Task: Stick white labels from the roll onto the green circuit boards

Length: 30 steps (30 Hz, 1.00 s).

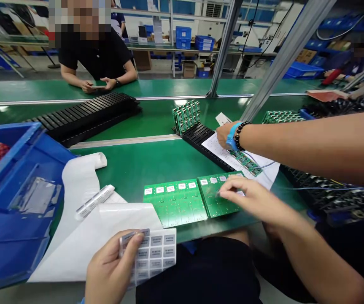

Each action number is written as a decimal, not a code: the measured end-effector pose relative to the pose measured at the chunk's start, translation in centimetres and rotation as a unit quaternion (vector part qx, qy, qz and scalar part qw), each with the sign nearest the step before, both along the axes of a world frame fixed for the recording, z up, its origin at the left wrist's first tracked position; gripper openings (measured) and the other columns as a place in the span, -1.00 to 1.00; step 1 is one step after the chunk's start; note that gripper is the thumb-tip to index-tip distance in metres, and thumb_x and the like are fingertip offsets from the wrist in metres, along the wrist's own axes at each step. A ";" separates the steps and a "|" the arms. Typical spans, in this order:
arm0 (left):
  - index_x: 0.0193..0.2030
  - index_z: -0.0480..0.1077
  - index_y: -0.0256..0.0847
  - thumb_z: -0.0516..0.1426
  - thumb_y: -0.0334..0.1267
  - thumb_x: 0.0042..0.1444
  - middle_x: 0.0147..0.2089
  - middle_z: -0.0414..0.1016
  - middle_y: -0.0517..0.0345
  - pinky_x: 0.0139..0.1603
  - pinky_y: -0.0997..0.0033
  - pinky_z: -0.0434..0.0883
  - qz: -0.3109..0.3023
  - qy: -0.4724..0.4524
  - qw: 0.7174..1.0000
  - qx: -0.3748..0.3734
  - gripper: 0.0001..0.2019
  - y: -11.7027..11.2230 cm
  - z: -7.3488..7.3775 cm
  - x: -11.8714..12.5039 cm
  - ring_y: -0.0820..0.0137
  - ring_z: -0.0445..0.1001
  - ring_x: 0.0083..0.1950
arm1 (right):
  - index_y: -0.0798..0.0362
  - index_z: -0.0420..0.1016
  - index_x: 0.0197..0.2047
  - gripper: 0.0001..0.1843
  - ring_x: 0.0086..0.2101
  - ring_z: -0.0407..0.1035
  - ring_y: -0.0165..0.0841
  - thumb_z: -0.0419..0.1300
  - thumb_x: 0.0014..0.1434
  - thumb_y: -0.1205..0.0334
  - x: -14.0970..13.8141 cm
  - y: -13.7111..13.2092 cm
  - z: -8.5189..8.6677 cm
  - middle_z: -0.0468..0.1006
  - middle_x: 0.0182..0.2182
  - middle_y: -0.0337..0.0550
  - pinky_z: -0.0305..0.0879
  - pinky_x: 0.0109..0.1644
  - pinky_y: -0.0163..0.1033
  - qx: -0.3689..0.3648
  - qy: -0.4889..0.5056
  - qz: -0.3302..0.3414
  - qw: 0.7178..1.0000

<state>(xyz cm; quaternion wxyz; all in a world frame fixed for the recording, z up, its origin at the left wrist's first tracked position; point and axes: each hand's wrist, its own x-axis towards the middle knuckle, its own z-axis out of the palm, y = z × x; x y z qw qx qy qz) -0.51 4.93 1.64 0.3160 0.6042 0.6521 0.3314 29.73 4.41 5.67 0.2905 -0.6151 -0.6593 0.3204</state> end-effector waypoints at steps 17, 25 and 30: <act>-0.19 0.45 -0.17 0.05 0.21 -0.02 -0.19 0.54 0.10 -0.40 0.52 0.46 -0.023 -0.057 0.993 -0.099 -0.50 0.2 -1.3 -1.4 0.28 0.51 -0.22 | 0.05 0.42 -0.48 -0.81 -0.35 0.30 -0.31 0.10 0.12 0.21 3.7 0.3 -1.2 0.45 -0.47 -0.19 0.15 -0.24 -0.22 -0.058 -0.241 0.049 0.968; -0.15 0.43 -0.19 0.00 0.12 0.09 -0.13 0.48 0.09 -0.25 0.56 0.44 -0.072 -0.085 0.989 -0.099 -0.56 0.1 -0.5 -1.3 0.30 0.46 -0.14 | 0.15 0.41 -0.16 -0.75 -0.27 0.30 -0.15 0.15 0.12 0.18 2.1 -1.6 -0.4 0.44 -0.35 -0.03 0.14 -0.19 -0.06 0.095 -0.456 -0.061 0.883; -0.29 0.46 -0.20 0.00 0.02 0.13 -0.38 0.44 0.15 -0.37 0.62 0.40 -0.140 -0.029 0.990 -0.015 -0.65 -0.1 0.6 -0.2 0.41 0.41 -0.37 | 0.05 0.29 -0.07 -0.76 -0.30 0.34 -0.36 0.00 0.17 0.35 3.1 0.2 -0.5 0.44 -0.33 -0.18 0.26 -0.22 -0.24 -0.013 -0.139 0.071 0.988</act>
